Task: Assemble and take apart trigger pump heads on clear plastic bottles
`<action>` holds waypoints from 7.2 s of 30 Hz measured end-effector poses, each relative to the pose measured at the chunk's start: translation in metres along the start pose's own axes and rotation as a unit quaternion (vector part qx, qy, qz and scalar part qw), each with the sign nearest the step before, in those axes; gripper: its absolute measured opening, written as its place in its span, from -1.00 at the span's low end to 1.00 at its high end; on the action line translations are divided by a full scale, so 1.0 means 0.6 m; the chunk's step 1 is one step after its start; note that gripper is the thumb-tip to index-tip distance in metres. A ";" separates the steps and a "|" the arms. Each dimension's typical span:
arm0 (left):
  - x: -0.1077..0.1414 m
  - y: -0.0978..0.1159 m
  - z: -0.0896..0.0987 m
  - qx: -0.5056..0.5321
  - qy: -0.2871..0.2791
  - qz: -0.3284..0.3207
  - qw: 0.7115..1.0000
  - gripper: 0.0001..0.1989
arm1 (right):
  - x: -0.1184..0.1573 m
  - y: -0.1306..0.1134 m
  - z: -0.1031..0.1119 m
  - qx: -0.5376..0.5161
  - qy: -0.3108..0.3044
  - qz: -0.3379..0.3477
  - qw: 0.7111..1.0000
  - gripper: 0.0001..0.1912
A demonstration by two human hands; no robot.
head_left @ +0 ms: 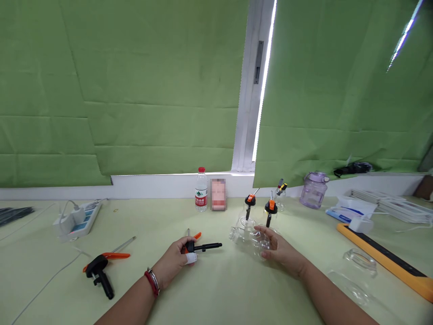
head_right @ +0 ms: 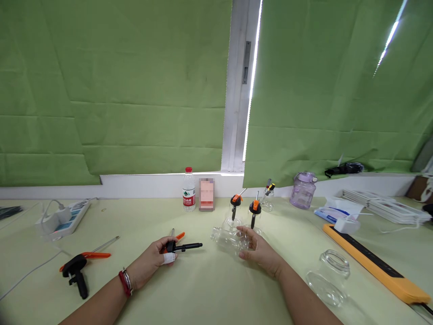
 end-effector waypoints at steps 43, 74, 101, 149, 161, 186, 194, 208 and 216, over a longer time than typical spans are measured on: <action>0.009 0.016 -0.010 -0.086 -0.010 0.003 0.996 -0.46 | 0.009 -0.015 -0.038 -0.038 -0.053 -0.006 0.998 -0.27; 0.015 0.015 -0.018 -0.102 -0.049 -0.018 0.993 -0.48 | 0.012 -0.026 -0.079 0.010 -0.101 -0.001 0.995 -0.27; 0.019 0.008 -0.058 -0.047 -0.083 -0.063 0.993 -0.48 | 0.019 -0.034 -0.115 0.070 -0.117 0.029 0.990 -0.22; 0.053 0.051 -0.089 0.021 -0.059 -0.012 0.998 -0.62 | 0.037 -0.042 -0.128 0.098 -0.100 0.052 0.989 -0.26; 0.063 0.069 -0.099 0.008 -0.063 -0.003 0.998 -0.64 | 0.046 -0.053 -0.140 0.133 -0.084 0.086 0.984 -0.38; 0.052 0.044 -0.090 -0.002 -0.048 0.039 0.998 -0.33 | 0.051 -0.058 -0.139 0.318 -0.003 0.231 0.919 -0.24; 0.061 0.053 -0.097 -0.042 -0.048 0.057 0.996 -0.35 | 0.050 -0.055 -0.143 0.325 -0.006 0.240 0.915 -0.24; 0.067 0.055 -0.103 -0.086 -0.038 0.075 0.993 -0.42 | 0.062 -0.079 -0.151 0.265 -0.057 0.138 0.953 -0.47; 0.068 0.057 -0.104 -0.110 -0.044 0.071 0.990 -0.40 | 0.058 -0.070 -0.153 0.134 -0.113 0.052 0.983 -0.59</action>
Point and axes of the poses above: each hand's wrist, its own x-axis away from the middle knuckle, its own z-axis out of the back of the hand, y = z × x, the point moved 2 cm from there along -x, towards the middle knuckle, and after that the axes turned 5 degrees about -z, right-handed, at the moved point
